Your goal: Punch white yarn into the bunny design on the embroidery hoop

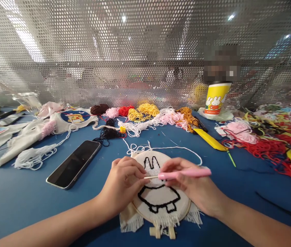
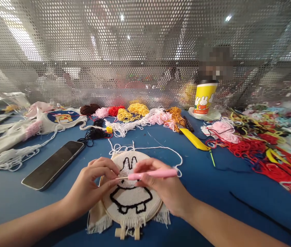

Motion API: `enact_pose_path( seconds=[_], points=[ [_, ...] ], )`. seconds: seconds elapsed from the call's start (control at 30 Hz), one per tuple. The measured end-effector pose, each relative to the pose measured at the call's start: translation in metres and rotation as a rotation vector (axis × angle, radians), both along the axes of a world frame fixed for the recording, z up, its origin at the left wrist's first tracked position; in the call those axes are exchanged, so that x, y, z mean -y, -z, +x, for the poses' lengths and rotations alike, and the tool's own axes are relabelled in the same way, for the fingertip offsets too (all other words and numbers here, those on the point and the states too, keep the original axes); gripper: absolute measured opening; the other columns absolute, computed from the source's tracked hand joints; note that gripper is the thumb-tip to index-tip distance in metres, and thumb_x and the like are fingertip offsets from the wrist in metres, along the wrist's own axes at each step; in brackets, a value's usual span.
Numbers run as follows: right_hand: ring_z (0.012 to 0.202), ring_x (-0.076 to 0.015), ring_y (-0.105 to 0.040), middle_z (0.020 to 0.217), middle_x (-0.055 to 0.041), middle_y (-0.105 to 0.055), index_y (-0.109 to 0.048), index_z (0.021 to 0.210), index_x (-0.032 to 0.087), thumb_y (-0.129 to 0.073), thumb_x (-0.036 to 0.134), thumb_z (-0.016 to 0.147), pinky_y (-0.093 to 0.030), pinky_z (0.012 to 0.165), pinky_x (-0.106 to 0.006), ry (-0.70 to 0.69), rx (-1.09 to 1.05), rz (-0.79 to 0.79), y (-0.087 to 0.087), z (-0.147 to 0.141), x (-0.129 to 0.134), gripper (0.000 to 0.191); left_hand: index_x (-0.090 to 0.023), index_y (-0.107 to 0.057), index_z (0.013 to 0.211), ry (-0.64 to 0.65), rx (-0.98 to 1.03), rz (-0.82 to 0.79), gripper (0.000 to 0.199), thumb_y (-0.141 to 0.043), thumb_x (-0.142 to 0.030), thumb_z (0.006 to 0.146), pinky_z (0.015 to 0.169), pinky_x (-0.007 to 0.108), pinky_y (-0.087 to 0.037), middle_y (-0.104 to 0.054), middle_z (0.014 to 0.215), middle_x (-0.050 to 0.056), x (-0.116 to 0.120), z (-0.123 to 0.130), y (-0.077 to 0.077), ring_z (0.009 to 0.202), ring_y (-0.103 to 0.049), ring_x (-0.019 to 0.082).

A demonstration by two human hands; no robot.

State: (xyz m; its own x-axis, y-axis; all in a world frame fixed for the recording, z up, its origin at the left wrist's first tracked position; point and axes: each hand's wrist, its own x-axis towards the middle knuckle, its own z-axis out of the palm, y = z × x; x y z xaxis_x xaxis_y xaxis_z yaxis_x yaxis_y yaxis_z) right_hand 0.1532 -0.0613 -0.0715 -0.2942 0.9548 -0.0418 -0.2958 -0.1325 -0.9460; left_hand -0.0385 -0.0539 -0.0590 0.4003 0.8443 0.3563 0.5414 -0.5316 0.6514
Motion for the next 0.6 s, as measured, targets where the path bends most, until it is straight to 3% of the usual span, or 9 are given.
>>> enact_pose_path(
  seconds=[0.17,0.3,0.43,0.6],
  points=[
    [0.067,-0.0109,-0.053,0.076,-0.0033,-0.057,-0.059,0.081,0.018,-0.054,0.041,0.072,-0.043,0.060,-0.022,-0.180,0.328,0.230,-0.001,-0.001,0.012,0.026,-0.019,-0.054,0.059,0.107,-0.040,0.057,0.013,-0.056,-0.018,0.072,0.078,0.037,-0.032,-0.063,0.074,-0.001,0.009,0.004,0.000,0.077,-0.054,0.016],
    [0.057,-0.0107,-0.053,0.059,-0.0006,-0.057,-0.054,0.083,0.017,-0.046,0.037,0.078,-0.042,0.055,-0.022,-0.187,0.462,0.202,-0.003,0.000,0.013,0.022,-0.021,-0.055,0.072,0.115,-0.129,0.033,0.007,-0.059,-0.027,0.070,0.082,0.037,-0.030,-0.061,0.083,0.000,0.010,0.003,0.003,0.084,-0.052,0.017],
    [0.058,-0.0108,-0.053,0.062,0.0012,-0.056,-0.045,0.077,0.019,-0.049,0.033,0.076,-0.041,0.052,-0.021,0.000,0.581,0.232,0.004,0.003,0.011,0.014,-0.019,-0.044,0.098,-0.021,-0.185,-0.023,0.038,-0.058,-0.036,0.068,0.085,0.039,-0.032,-0.050,0.105,0.007,0.002,-0.001,0.007,0.100,-0.042,0.022],
    [0.059,-0.0105,-0.052,0.067,0.0002,-0.056,-0.048,0.073,0.018,-0.054,0.033,0.072,-0.040,0.050,-0.021,0.004,0.672,0.271,0.011,0.005,0.007,0.016,-0.014,-0.043,0.096,-0.218,-0.324,-0.155,0.032,-0.040,-0.039,0.076,0.083,0.041,-0.035,-0.045,0.100,0.009,-0.009,-0.010,0.010,0.094,-0.042,0.023]
  ],
)
